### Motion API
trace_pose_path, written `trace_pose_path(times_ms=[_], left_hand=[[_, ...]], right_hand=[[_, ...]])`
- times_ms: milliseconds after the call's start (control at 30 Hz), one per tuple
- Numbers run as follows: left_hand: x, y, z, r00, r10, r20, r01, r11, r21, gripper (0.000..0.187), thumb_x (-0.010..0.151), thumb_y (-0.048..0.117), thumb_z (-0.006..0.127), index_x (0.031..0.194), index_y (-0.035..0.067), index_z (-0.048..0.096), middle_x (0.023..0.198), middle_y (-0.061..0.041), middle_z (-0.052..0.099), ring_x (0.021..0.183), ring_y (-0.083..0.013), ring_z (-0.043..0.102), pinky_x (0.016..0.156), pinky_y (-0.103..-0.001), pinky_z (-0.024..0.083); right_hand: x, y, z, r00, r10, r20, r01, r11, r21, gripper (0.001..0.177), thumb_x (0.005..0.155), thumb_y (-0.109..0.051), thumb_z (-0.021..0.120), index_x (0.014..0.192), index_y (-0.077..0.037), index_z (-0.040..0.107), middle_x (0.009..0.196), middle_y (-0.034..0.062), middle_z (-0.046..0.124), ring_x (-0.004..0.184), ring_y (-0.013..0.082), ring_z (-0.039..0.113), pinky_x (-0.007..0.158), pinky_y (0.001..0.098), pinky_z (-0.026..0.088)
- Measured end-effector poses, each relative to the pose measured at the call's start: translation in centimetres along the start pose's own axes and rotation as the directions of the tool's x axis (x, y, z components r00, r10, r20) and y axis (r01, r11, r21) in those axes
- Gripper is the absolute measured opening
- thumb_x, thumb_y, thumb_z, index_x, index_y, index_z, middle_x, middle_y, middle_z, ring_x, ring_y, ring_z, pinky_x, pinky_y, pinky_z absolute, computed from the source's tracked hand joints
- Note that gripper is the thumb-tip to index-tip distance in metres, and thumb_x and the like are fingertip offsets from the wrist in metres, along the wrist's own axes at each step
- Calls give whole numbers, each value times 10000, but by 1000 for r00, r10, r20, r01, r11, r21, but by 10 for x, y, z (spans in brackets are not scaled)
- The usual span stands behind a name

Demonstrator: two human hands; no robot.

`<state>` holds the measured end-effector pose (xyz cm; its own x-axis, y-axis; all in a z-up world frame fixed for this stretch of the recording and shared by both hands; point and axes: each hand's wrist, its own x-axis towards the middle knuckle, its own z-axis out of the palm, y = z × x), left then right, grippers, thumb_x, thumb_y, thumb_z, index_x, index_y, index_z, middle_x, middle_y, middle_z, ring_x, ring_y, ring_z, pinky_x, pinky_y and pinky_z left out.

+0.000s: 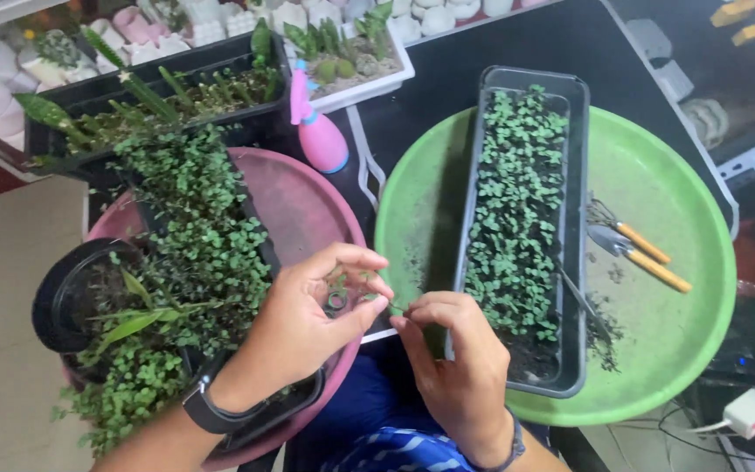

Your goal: The person uses tweezers to lift small seedlings from a dense tray and places them into a prepared seedling tray. They repeatedly reach into a larger tray, select individual seedlings, and carefully position them in the soil of the target tray.

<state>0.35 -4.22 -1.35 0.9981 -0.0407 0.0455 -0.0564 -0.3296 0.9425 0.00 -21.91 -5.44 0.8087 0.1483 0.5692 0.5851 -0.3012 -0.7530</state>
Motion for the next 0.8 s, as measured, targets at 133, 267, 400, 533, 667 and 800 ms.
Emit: trace_pose_path(times_ms=[133, 267, 400, 533, 667, 800], left_hand=[[-1, -4, 22, 994, -102, 42, 105, 989, -99, 303, 845, 60, 771, 1129, 123, 686, 916, -19, 824, 824, -48, 731, 692, -176, 529], [2, 4, 38, 996, -58, 65, 64, 994, -90, 336, 857, 69, 747, 1179, 100, 654, 945, -36, 799, 917, -103, 756, 857, -235, 572], [5, 4, 52, 996, 24, 82, -8, 982, -187, 732, 839, 74, 796, 1438, 86, 375, 994, -88, 744, 959, -146, 703, 948, -258, 527], [0, -16, 70, 996, 85, -40, -90, 985, -146, 1228, 724, 225, 892, 1606, 108, 46, 1210, -138, 646, 975, -189, 698, 953, -315, 569], [2, -16, 94, 990, 124, -74, -123, 992, 16, 560, 864, 322, 758, 1306, 90, 504, 1015, -65, 669, 887, -167, 696, 830, -283, 521], [6, -1, 112, 969, 240, -61, -239, 971, 33, 319, 925, 329, 689, 1055, 46, 760, 888, -55, 634, 813, -165, 648, 743, -273, 548]], right_hand=[[-7, 21, -13, 992, -124, 28, 125, 991, -54, 174, 917, -21, 743, 1059, -24, 641, 984, 114, 712, 849, 222, 722, 801, 302, 604], [-2, 21, -28, 990, -143, -10, 143, 989, -44, 74, 932, 30, 687, 1001, 2, 686, 895, 112, 691, 744, 226, 666, 706, 310, 562], [-6, 29, -45, 999, -40, -24, 41, 998, 46, 118, 917, 25, 701, 1028, -9, 678, 903, 129, 703, 770, 225, 700, 726, 296, 585], [-15, 50, -57, 974, 195, -115, -157, 947, 280, 45, 899, 8, 708, 935, -14, 690, 870, 116, 720, 779, 218, 687, 772, 313, 568], [-14, 60, -76, 916, 400, -8, -334, 776, 536, 57, 944, -79, 690, 949, -25, 676, 844, 107, 668, 757, 178, 647, 707, 268, 553], [-15, 67, -86, 902, 419, 103, -385, 673, 632, 74, 965, -113, 673, 951, -41, 661, 863, 91, 644, 692, 163, 642, 657, 268, 555]])
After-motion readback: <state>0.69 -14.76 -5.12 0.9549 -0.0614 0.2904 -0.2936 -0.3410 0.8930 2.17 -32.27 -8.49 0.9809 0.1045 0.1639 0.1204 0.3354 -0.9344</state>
